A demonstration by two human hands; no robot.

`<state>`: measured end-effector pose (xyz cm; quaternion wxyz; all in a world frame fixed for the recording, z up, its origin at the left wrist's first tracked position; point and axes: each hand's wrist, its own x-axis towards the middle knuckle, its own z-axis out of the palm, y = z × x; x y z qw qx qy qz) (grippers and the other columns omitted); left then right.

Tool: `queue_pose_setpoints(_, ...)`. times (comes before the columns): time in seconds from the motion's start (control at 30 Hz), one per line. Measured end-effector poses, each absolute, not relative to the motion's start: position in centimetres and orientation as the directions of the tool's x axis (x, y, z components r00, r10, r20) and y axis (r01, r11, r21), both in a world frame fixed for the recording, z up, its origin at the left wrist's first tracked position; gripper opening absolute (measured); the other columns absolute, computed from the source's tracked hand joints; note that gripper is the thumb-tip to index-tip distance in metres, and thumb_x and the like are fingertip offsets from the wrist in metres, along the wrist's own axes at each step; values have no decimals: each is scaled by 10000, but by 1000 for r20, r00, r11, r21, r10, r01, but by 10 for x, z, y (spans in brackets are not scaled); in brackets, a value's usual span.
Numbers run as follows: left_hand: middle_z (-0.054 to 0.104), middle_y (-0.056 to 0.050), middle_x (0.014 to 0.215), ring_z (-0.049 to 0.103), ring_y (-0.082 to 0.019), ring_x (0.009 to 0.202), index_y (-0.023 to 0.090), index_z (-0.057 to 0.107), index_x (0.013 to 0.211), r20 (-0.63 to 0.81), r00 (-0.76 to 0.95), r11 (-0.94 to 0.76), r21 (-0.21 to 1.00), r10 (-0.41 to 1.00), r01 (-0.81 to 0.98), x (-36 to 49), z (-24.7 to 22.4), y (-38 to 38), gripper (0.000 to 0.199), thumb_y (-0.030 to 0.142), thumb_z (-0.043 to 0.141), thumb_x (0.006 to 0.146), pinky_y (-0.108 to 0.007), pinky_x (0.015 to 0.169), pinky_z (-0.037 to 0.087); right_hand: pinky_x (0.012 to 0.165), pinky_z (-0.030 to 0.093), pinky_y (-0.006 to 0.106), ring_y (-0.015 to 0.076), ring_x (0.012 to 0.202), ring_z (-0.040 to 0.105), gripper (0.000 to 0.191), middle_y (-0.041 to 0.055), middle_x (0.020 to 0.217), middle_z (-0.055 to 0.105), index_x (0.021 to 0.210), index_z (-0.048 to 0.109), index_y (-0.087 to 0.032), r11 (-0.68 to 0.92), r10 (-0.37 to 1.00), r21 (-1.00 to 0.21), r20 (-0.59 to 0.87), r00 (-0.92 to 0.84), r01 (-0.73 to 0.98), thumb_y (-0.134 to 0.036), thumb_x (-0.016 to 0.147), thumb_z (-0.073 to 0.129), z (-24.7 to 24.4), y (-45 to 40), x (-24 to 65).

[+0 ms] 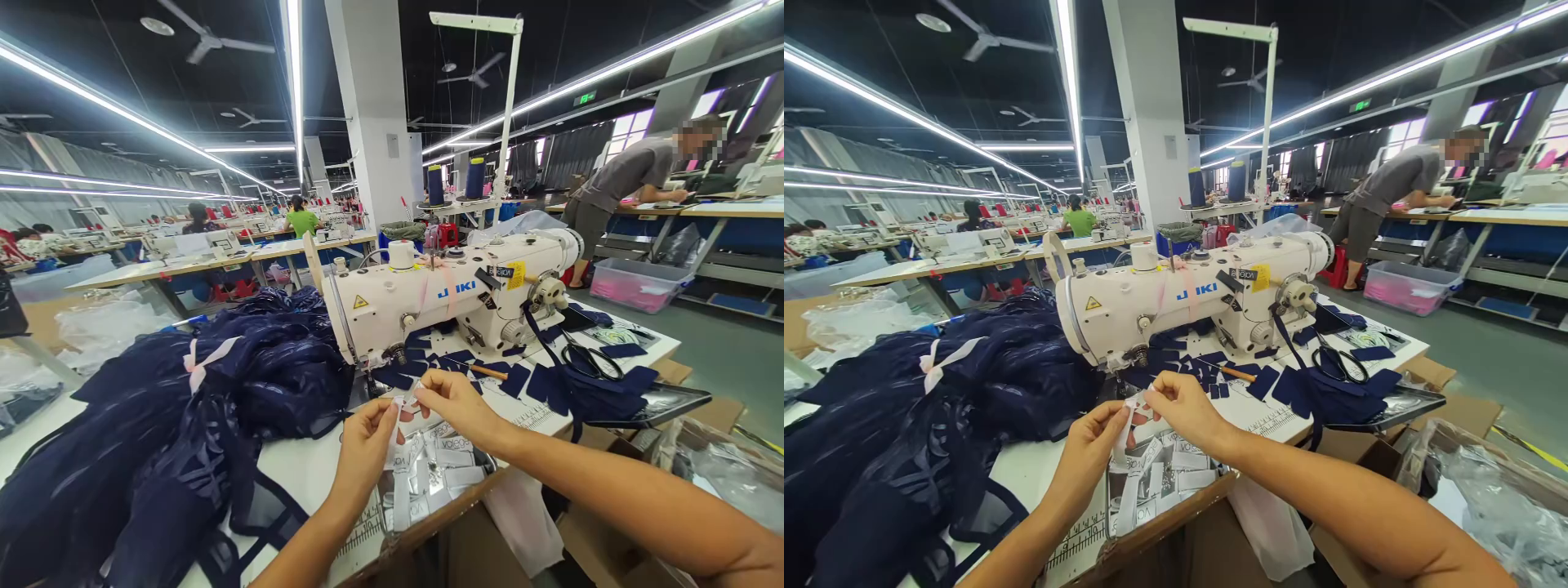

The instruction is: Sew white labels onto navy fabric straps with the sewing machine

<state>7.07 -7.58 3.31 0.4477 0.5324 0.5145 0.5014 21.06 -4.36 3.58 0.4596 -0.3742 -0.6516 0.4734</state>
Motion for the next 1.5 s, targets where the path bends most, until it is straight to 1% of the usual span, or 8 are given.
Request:
queue_pose_setpoints(0.23, 635, -4, 589, 550, -128, 516, 151, 590, 776, -156, 98, 160, 987, 983, -33, 66, 33, -74, 284, 381, 621, 611, -218, 512, 408, 600, 365, 237, 109, 601, 474, 200, -13, 613, 507, 623, 504, -156, 508, 817, -827, 373, -440, 243, -268, 782, 462, 36, -40, 234)
queue_pose_setpoints(0.37, 655, -33, 632, 561, -130, 530, 147, 577, 733, -211, 133, 213, 977, 968, 5, 58, 38, -74, 259, 381, 612, 628, -227, 531, 427, 697, 330, 275, 123, 683, 487, 70, 4, 724, 548, 705, 548, -154, 727, 669, -463, 311, -675, 507, -180, 767, 532, 27, -36, 264)
queue_pose_setpoints(0.47, 646, -35, 625, 544, -124, 500, 144, 586, 717, -231, 222, 212, 972, 947, 105, 57, 40, -73, 261, 399, 581, 661, -219, 487, 414, 711, 303, 287, 143, 764, 494, 42, 26, 817, 553, 792, 575, -159, 789, 608, -254, 190, -771, 560, -187, 775, 549, 21, -38, 277)
queue_pose_setpoints(0.6, 643, -18, 609, 559, -145, 534, 162, 618, 716, -238, 352, 133, 946, 905, 297, 64, 37, -71, 274, 420, 532, 684, -222, 488, 420, 693, 289, 285, 149, 795, 486, 91, 24, 833, 537, 813, 572, -163, 807, 586, -166, 109, -803, 567, -239, 762, 576, 17, -41, 273)
queue_pose_setpoints(0.77, 669, -34, 927, 576, -217, 908, 200, 659, 873, -67, 355, -147, 827, 932, 543, 58, 26, -67, 307, 373, 463, 711, -290, 777, 440, 644, 285, 291, 164, 762, 464, 60, 38, 800, 517, 741, 541, -149, 794, 606, -43, -6, -795, 606, -209, 736, 548, 14, -44, 259)
queue_pose_setpoints(0.97, 675, -49, 885, 589, -223, 856, 194, 645, 865, -5, 213, -123, 800, 977, 587, 32, 34, -62, 325, 407, 462, 701, -335, 773, 439, 714, 317, 279, 144, 799, 473, 68, 10, 796, 522, 712, 506, -170, 779, 595, -320, 106, -796, 540, -115, 750, 515, 18, -44, 264)
queue_pose_setpoints(1.17, 651, -63, 860, 592, -180, 751, 159, 606, 913, -129, 218, 58, 951, 967, 304, 42, 43, -65, 374, 416, 594, 641, -282, 686, 448, 760, 376, 273, 136, 834, 495, 92, 38, 898, 535, 735, 480, -168, 699, 655, -619, 355, -667, 358, -102, 792, 448, 30, -32, 258)
queue_pose_setpoints(1.5, 539, 50, 522, 499, -86, 495, 155, 569, 789, -163, 210, 155, 987, 964, 51, 69, 31, -59, 259, 288, 656, 584, -218, 543, 379, 667, 404, 252, 108, 680, 485, 63, 17, 800, 523, 769, 537, -166, 664, 671, -704, 412, -617, 253, -154, 787, 478, 23, -29, 235)
